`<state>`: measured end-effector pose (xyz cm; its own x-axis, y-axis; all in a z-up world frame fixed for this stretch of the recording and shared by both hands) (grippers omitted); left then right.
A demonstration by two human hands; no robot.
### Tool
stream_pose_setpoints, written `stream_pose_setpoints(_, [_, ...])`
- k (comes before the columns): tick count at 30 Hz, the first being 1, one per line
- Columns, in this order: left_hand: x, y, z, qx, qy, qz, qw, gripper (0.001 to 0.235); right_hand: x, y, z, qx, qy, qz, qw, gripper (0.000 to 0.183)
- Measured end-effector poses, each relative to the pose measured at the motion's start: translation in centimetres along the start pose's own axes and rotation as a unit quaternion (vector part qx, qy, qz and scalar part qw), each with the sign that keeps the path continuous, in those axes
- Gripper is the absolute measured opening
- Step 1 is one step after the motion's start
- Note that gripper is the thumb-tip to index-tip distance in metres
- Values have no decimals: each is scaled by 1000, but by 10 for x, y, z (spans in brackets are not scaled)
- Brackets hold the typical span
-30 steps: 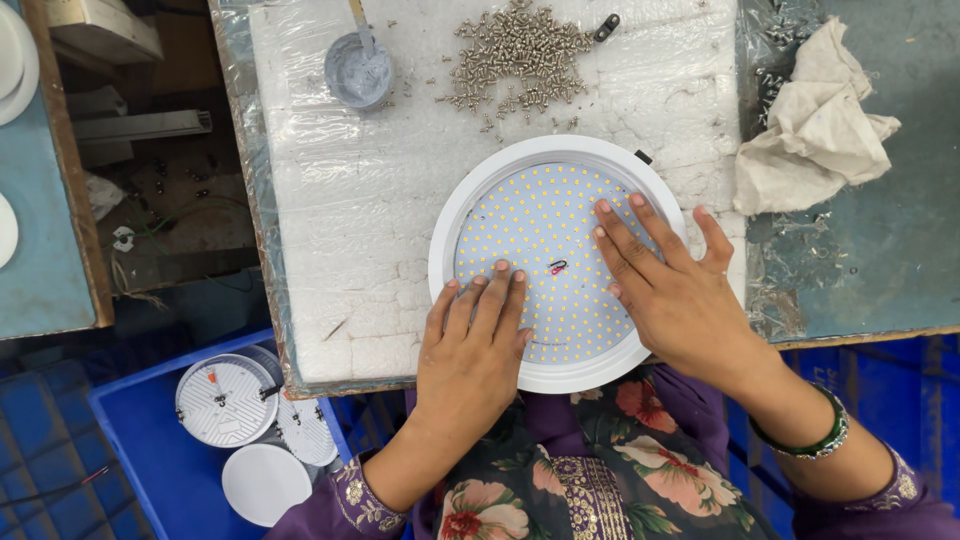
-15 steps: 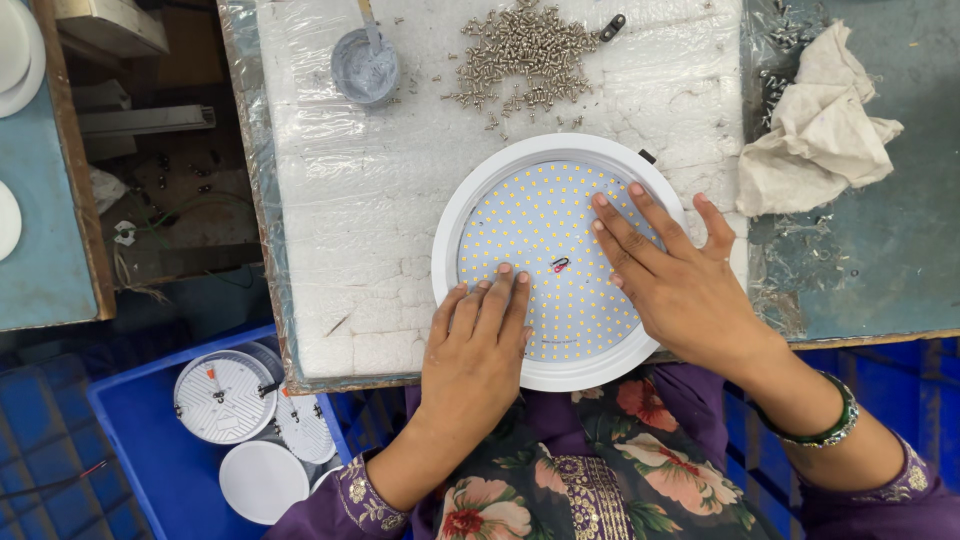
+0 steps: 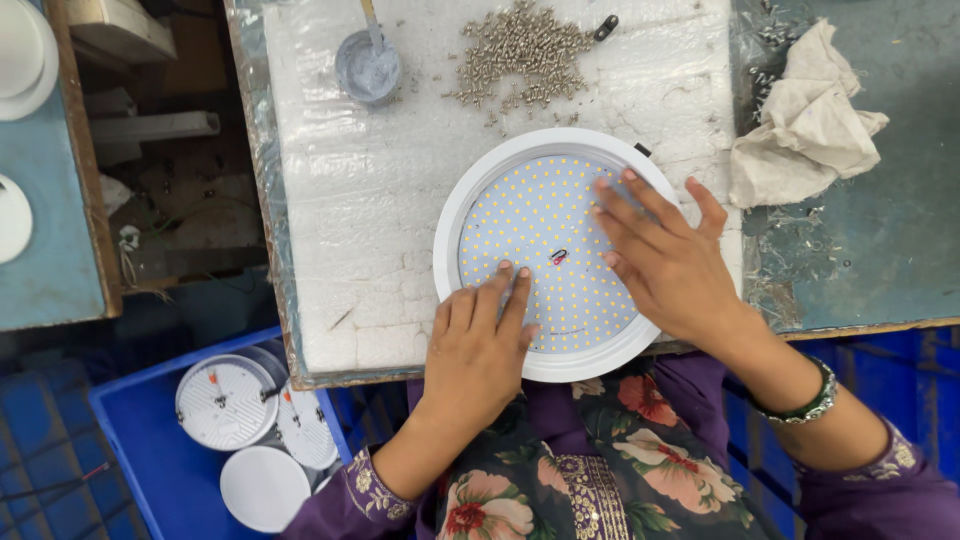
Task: The person assembles circular LED light fixtures by placing a circular LED circuit board into a white housing and using an electric screwdriver to drive screws through the board.
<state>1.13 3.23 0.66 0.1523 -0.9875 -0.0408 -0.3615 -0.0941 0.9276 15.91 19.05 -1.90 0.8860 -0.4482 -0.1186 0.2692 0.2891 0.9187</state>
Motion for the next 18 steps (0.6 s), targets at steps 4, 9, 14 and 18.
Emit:
stream_pose_setpoints(4, [6,6,-1,87,-14,-38,995,63,35,17,-24,-173,-162,-143,961,40])
stream_pose_setpoints(9, [11,-7,5,75,-4,-61,995,54,85,-5,-7,-515,-316,-207,769,57])
stream_pose_setpoints(14, [14,-11,8,109,-25,-106,988,46,99,-35,19,-784,-309,-232,487,58])
stream_pose_setpoints(18, [18,-6,15,145,-41,-136,979,42,109,-61,32,-787,-381,-165,457,44])
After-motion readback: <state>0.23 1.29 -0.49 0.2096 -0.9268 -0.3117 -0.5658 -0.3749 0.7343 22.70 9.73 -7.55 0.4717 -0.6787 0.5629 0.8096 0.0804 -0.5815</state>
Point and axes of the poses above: each hand's wrist, its own x-axis away from the middle knuckle, its own y-axis out of the back of the hand, z = x × y, the point moved 5 cm from there along -x, towards the middle knuckle, and after that the axes turned 1 degree about y, right-handed, at the moved point
